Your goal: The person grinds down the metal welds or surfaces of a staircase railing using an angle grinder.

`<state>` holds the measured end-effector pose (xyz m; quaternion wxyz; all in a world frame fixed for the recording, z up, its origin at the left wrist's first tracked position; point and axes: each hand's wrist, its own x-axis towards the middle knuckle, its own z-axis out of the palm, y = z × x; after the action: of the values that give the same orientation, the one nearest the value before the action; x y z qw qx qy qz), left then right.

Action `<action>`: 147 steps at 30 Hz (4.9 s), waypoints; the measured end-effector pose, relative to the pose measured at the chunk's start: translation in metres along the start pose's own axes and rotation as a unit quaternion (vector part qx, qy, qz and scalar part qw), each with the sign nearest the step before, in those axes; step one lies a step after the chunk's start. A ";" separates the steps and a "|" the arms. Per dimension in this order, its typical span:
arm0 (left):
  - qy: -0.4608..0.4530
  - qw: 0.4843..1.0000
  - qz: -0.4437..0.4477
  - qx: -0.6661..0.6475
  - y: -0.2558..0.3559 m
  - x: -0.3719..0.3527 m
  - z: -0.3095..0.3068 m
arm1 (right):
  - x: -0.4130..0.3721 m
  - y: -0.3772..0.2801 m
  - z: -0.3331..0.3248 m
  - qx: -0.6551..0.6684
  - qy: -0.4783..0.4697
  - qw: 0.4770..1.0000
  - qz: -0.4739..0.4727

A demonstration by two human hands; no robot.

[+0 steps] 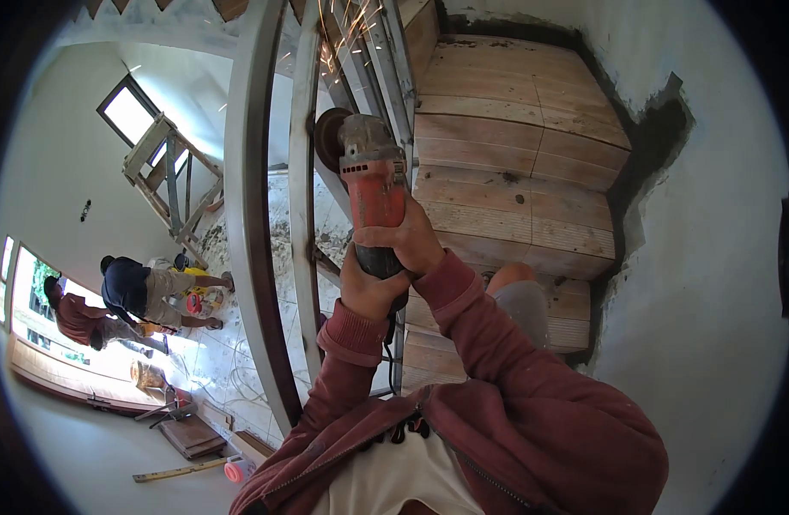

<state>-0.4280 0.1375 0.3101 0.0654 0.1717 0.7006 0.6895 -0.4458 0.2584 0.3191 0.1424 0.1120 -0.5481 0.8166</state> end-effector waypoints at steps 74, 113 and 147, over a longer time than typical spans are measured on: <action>-0.026 1.000 -0.010 0.006 -0.004 -0.004 -0.010 | -0.007 -0.001 0.009 -0.005 0.037 0.999 -0.008; -0.016 0.999 0.011 0.035 -0.016 -0.003 -0.014 | -0.008 0.004 0.007 -0.025 0.039 0.999 0.009; -0.002 0.998 0.004 0.056 -0.013 -0.006 -0.013 | -0.009 -0.001 0.012 -0.016 0.038 0.999 -0.016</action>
<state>-0.4291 0.1234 0.2972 0.0543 0.1789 0.7373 0.6492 -0.4367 0.2469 0.3208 0.1775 0.0874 -0.5538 0.8088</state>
